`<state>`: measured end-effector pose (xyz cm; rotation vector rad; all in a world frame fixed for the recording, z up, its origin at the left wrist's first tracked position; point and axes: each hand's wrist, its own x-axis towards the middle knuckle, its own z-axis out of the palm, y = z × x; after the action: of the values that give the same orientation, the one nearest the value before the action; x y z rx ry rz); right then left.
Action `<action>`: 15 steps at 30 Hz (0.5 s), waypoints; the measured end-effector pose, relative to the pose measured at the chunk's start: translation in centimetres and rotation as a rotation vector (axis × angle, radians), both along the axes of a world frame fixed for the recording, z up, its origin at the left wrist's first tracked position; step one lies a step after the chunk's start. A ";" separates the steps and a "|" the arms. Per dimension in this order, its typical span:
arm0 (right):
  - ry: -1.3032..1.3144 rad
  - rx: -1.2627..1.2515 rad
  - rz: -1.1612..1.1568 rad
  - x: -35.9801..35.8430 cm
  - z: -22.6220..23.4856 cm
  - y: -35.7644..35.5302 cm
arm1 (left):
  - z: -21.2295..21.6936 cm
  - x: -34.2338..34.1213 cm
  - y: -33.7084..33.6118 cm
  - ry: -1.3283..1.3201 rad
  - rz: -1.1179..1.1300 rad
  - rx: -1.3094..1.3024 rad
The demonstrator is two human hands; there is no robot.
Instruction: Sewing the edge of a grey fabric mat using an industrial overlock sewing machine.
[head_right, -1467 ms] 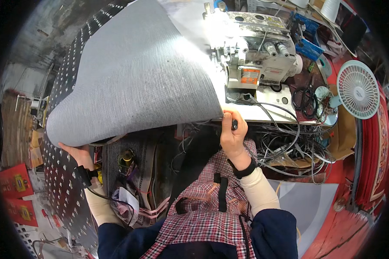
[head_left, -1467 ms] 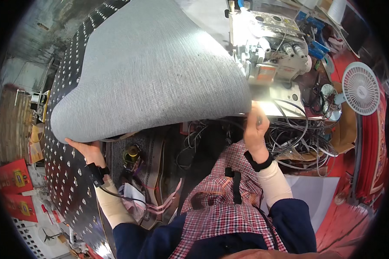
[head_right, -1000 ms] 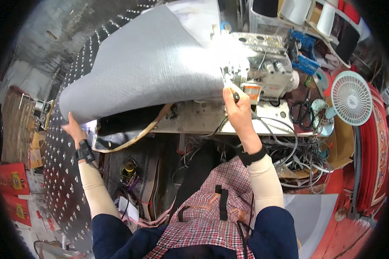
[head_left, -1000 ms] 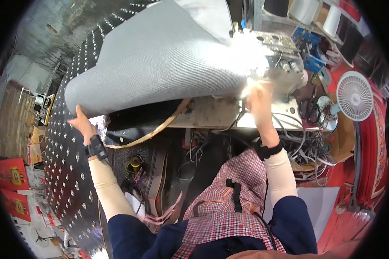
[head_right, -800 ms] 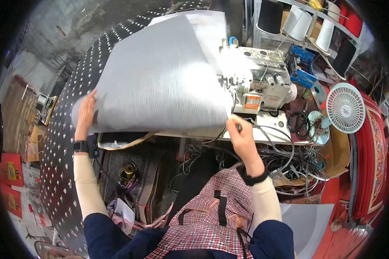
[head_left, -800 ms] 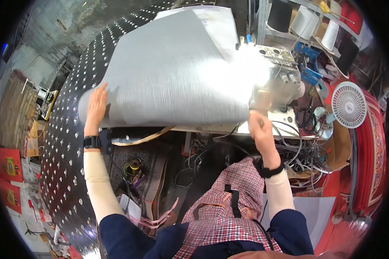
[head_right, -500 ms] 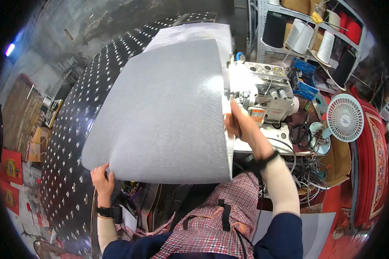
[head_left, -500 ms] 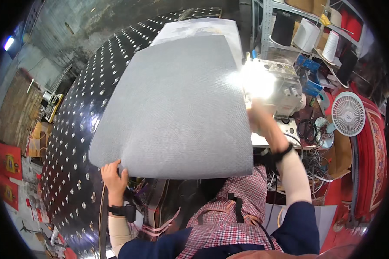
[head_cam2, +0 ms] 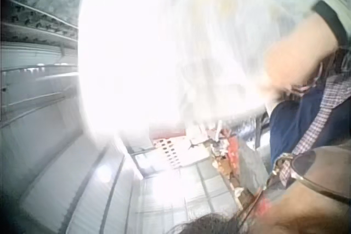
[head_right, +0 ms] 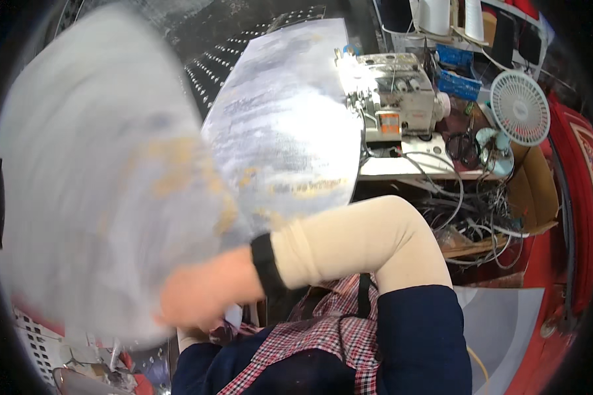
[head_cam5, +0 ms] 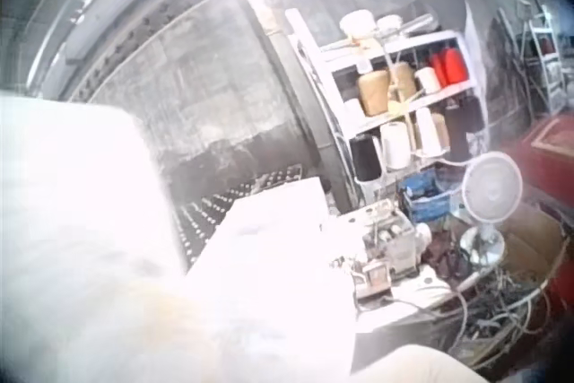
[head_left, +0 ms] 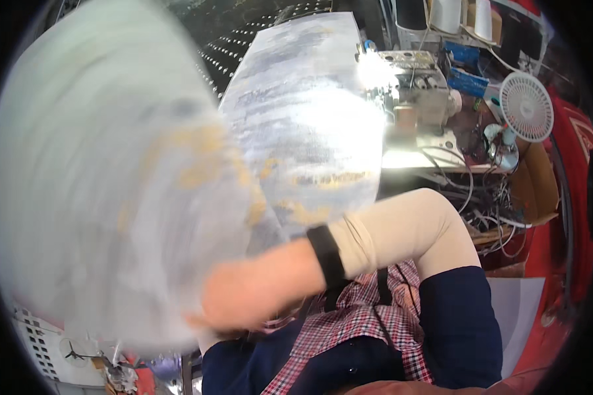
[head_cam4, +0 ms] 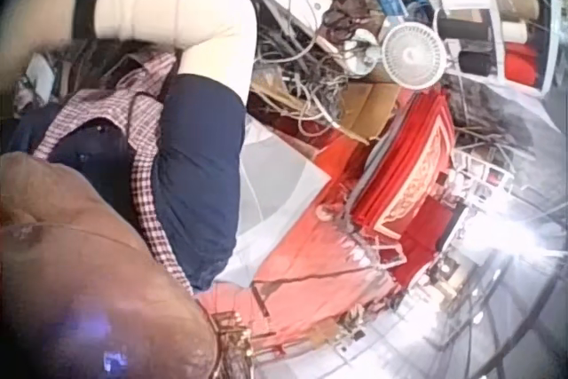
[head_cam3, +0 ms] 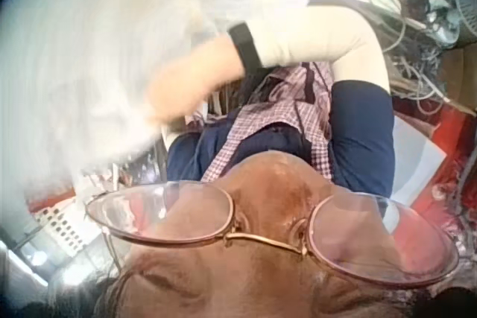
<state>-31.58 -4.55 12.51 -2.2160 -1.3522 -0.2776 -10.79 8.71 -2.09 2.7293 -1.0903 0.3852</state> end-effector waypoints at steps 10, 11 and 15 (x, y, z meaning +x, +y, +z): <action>0.166 0.142 0.309 -12.3 -3.3 -2.0 | 3.7 -5.4 3.3 0.336 -0.103 -0.300; 0.213 0.109 0.270 -13.0 -4.0 -2.1 | 3.8 -5.9 3.6 0.414 -0.104 -0.388; 0.700 0.350 0.191 -12.5 -9.1 -2.8 | 3.9 -7.3 5.4 0.786 -0.053 -0.770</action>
<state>-44.11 -7.36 3.43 -1.6433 -1.0109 0.2912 -18.14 14.14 1.85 1.8645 -0.6033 -0.2370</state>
